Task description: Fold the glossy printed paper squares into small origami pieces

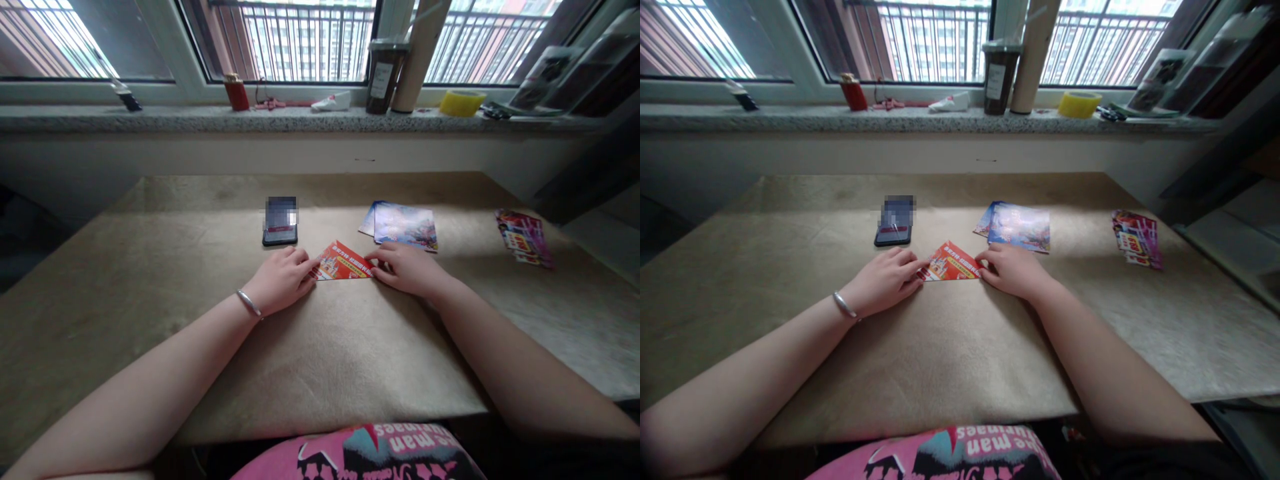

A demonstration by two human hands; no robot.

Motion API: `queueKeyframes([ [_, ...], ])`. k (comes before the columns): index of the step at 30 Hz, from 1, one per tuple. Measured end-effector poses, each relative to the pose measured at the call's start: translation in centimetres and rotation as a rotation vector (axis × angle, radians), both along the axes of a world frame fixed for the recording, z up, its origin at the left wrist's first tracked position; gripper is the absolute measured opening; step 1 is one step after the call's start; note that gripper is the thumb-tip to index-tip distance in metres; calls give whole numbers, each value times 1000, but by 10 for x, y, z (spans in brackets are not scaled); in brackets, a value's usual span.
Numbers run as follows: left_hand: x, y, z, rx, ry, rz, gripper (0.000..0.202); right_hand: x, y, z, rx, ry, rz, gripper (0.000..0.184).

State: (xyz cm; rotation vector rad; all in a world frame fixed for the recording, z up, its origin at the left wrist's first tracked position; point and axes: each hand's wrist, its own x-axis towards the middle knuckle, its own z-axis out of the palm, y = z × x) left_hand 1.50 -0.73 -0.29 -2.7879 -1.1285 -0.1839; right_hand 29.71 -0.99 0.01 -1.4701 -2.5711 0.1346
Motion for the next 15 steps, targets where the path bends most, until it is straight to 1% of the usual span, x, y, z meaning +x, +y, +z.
queueKeyframes([
  [4, 0, 2, -1, 19, -34, 32, 40, -5, -1, 0, -4, 4, -12, 32],
  [8, -1, 2, -2, 3, -38, 24, 40, -6, -1, -1, -29, 48, -32, 33],
  [12, -5, 4, -8, -46, -102, 37, 44, -4, 1, -5, -122, 182, -25, 30],
  [15, -9, 7, -11, -105, -147, 11, 45, -5, 2, -11, -197, 306, -18, 25],
])
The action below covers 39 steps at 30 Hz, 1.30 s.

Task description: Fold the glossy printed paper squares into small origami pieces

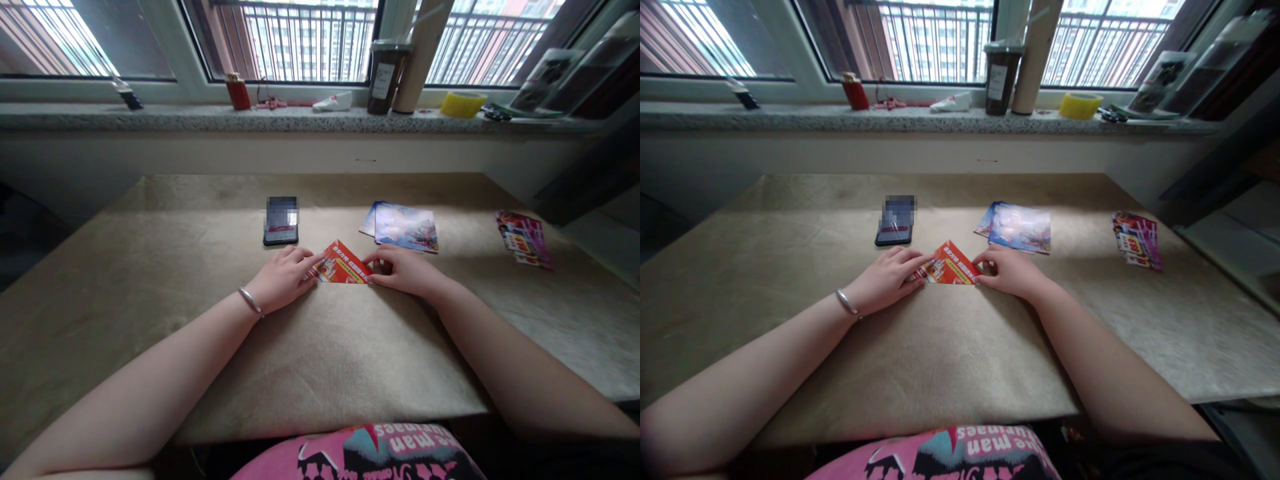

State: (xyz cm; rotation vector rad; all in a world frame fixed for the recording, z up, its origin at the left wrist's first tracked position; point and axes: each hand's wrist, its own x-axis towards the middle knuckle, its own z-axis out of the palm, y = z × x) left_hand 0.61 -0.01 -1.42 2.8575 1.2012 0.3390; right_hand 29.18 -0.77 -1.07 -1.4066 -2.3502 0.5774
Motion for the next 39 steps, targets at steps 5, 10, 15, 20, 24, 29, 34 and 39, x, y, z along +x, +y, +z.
queueKeyframes([
  [5, -3, 4, -3, -62, -105, -28, 45, -7, 1, -9, -182, 229, -108, 17],
  [10, -2, 5, -4, -141, -245, -38, 51, -11, 0, -12, -330, 419, -139, 15],
  [15, -2, 5, -6, -222, -439, -4, 55, -14, -1, -11, -292, 442, -143, 26],
  [20, -5, 5, -4, -89, -520, -31, 56, -21, -6, -8, -61, 497, -257, 17],
  [24, -7, 6, -2, 58, -533, -69, 49, -23, -12, 1, 228, 340, -213, 10],
  [29, -7, 5, 0, 74, -542, -75, 35, -22, -15, 5, 303, 208, -150, 10],
  [34, -6, 3, 5, 145, -542, -122, 11, -20, -14, 1, 340, 124, -5, 8],
  [39, -5, 2, 7, 213, -552, -166, 7, -22, -17, 3, 211, 154, 87, 10],
])
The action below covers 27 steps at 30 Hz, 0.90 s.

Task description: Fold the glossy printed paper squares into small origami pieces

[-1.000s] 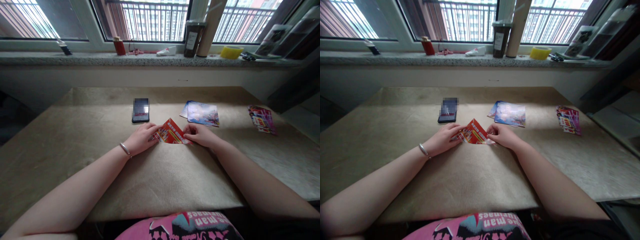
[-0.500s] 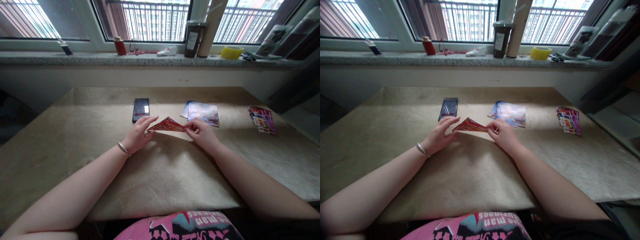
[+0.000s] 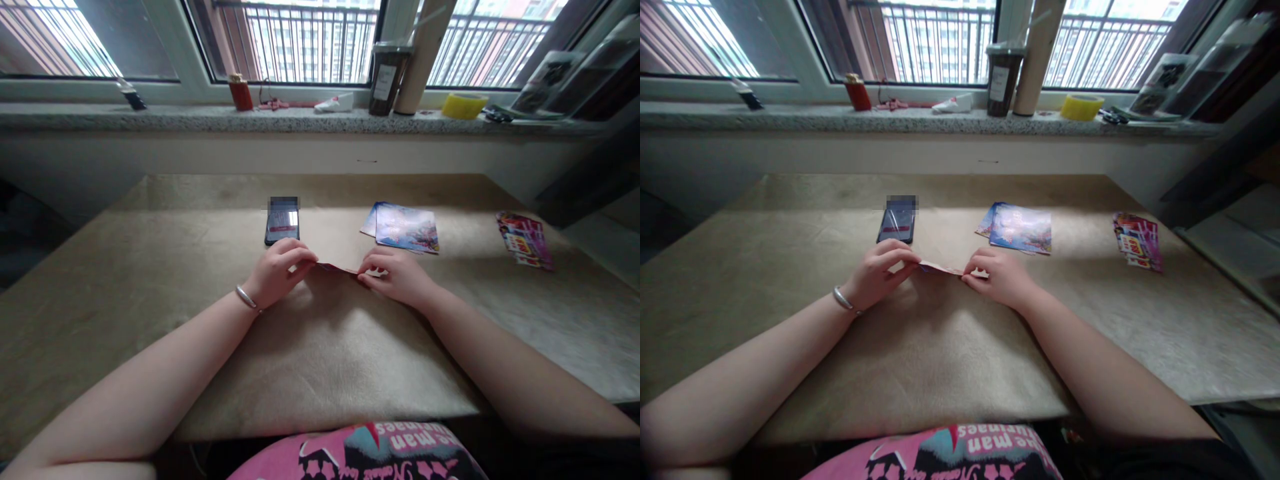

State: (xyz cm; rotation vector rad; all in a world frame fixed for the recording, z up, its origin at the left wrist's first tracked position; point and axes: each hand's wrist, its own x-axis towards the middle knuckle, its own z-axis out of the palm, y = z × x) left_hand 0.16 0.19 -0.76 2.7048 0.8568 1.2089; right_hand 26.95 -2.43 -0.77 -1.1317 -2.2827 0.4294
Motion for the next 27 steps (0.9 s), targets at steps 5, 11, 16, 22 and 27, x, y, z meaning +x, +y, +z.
queueKeyframes([
  [5, 1, -1, -1, -13, 9, -3, 9, -3, -1, 1, -124, 27, -4, 14],
  [11, 3, -2, 0, -91, -27, -20, 6, -5, 2, -6, -290, 106, -58, 15],
  [16, 5, -2, -1, -108, 0, -45, 8, -11, -1, -3, -209, 85, 23, 20],
  [22, 9, -4, 2, -35, 36, -74, 5, -29, -12, 2, -122, 39, 4, 15],
  [27, 13, -9, 3, -35, 56, -45, 6, -37, -17, 3, -58, 22, -65, 17],
])
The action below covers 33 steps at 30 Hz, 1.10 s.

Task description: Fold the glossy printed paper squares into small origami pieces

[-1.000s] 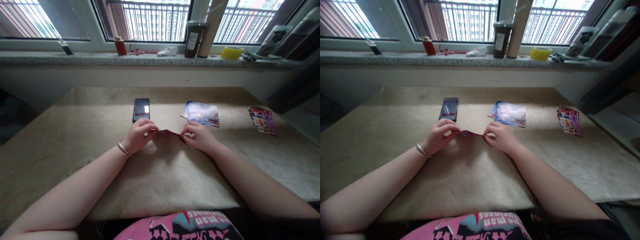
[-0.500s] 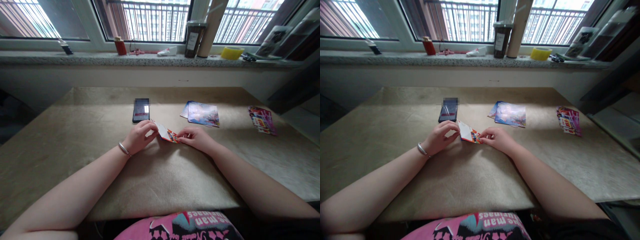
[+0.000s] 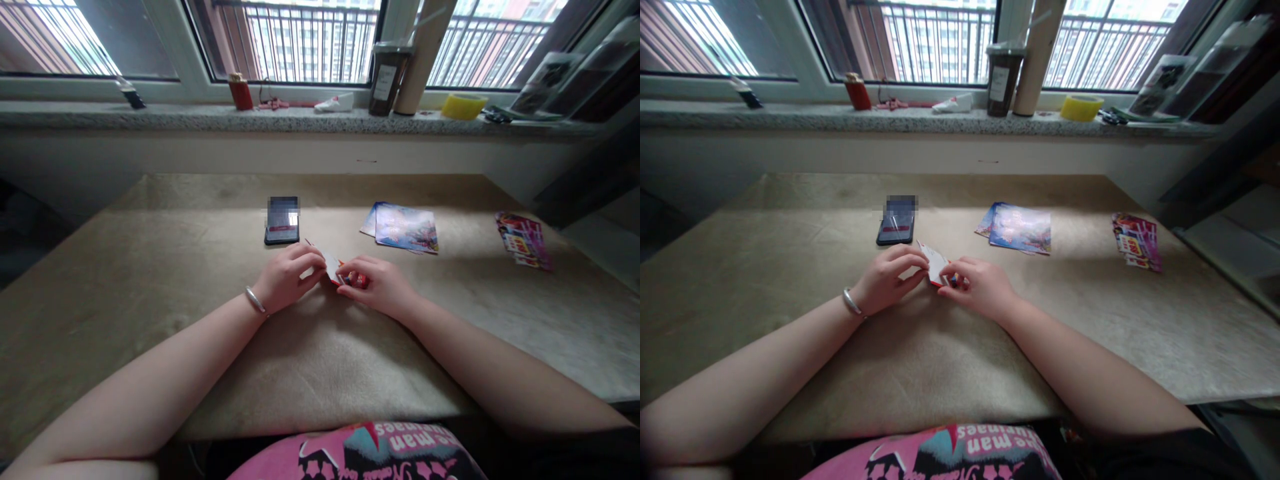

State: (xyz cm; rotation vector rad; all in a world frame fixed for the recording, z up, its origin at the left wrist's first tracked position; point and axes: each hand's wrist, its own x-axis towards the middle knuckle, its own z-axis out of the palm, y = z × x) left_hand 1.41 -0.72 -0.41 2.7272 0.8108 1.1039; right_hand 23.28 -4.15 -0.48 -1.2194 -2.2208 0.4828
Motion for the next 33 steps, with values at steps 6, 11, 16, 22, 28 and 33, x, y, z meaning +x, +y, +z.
queueKeyframes([
  [6, 1, 0, -1, -9, 12, -27, 6, -1, 0, -3, 61, 68, 16, 13],
  [11, 0, -1, -2, 16, -15, -68, 14, -4, 4, -3, -77, 186, -49, 11],
  [16, -1, -2, -2, 44, 9, -63, 14, -6, 8, -7, -253, 305, -133, 19],
  [22, -1, 1, -3, 41, -12, -111, 11, -7, 8, -7, -445, 424, -81, 28],
  [28, -3, 2, -7, -24, 40, -110, 8, -8, 10, -6, -566, 586, -76, 39],
  [33, -6, 2, -6, 20, 91, -99, 9, -4, 14, -8, -583, 683, -136, 40],
])
